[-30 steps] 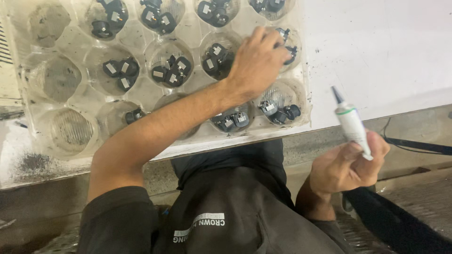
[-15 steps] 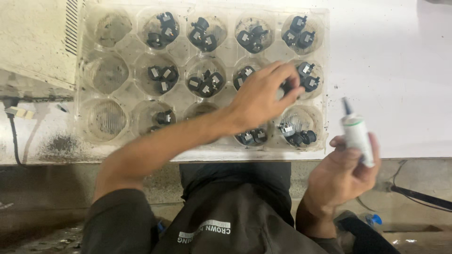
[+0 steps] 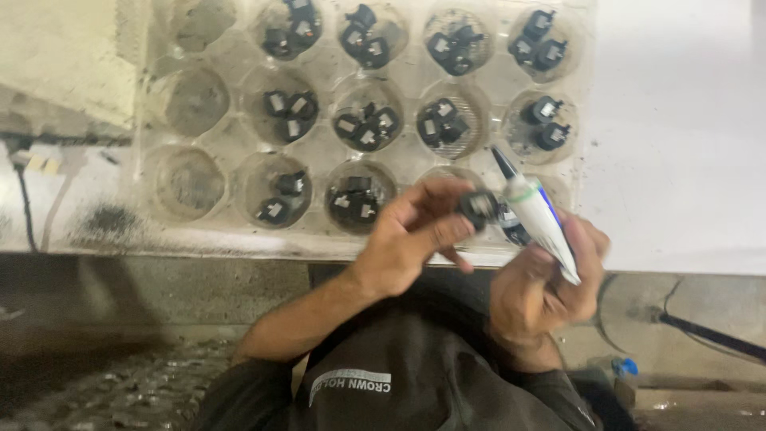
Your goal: The person picks black plug-shaped components one at a time from a molded tray and squeezes adhesive from a small tube onto each component, then places it back in the tray. They repeat this gluing cycle across many components in the tray.
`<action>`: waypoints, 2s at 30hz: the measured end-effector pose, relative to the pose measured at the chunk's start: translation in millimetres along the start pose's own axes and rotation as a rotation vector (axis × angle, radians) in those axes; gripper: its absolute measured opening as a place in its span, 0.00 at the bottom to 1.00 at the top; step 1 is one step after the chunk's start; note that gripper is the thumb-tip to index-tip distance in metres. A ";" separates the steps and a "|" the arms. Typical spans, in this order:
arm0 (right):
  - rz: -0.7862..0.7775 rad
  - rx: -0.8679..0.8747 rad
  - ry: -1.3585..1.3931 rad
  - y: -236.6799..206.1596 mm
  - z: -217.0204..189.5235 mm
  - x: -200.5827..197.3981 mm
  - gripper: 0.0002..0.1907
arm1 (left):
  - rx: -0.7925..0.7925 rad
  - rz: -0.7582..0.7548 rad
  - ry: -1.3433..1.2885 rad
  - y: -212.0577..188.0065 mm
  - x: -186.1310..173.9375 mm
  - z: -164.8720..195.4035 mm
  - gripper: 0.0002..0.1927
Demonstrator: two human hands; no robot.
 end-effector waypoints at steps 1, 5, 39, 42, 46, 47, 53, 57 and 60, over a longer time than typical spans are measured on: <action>0.001 -0.040 -0.023 -0.9 -5.4 0.1 0.18 | 0.063 0.042 -0.032 0.8 -6.9 16.0 0.22; -0.077 -0.199 -0.144 -4.4 -24.9 2.6 0.14 | 0.102 0.095 -0.095 0.8 -14.3 41.0 0.25; -0.216 -0.394 -0.377 -7.7 -37.5 6.7 0.22 | -0.050 0.209 -0.250 0.1 -26.3 3.8 0.14; -0.230 -0.378 -0.389 -8.0 -35.2 7.4 0.22 | -0.057 0.203 -0.238 0.0 -27.0 2.2 0.14; -0.219 -0.389 -0.398 -7.3 -34.9 8.1 0.23 | -0.045 0.199 -0.229 -0.3 -26.6 2.8 0.14; -0.225 -0.384 -0.399 -7.3 -34.4 8.2 0.23 | -0.043 0.198 -0.224 -0.5 -26.7 3.1 0.14; -0.237 -0.373 -0.396 -7.9 -31.9 6.2 0.24 | -0.053 0.205 -0.217 -0.1 -27.5 1.0 0.14; -0.244 -0.371 -0.400 -8.8 -31.2 5.7 0.25 | -0.058 0.215 -0.206 0.5 -28.9 -2.1 0.15; -0.253 -0.363 -0.402 -8.8 -31.5 5.5 0.25 | -0.062 0.205 -0.204 1.0 -29.2 -3.2 0.14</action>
Point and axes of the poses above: each hand's wrist, its own y-axis towards the middle knuckle, its own x-axis out of the palm, z = x × y, the point moved 10 cm from there along y, towards the middle knuckle, and after that the axes turned 10 degrees about z, right-handed, at the moved point
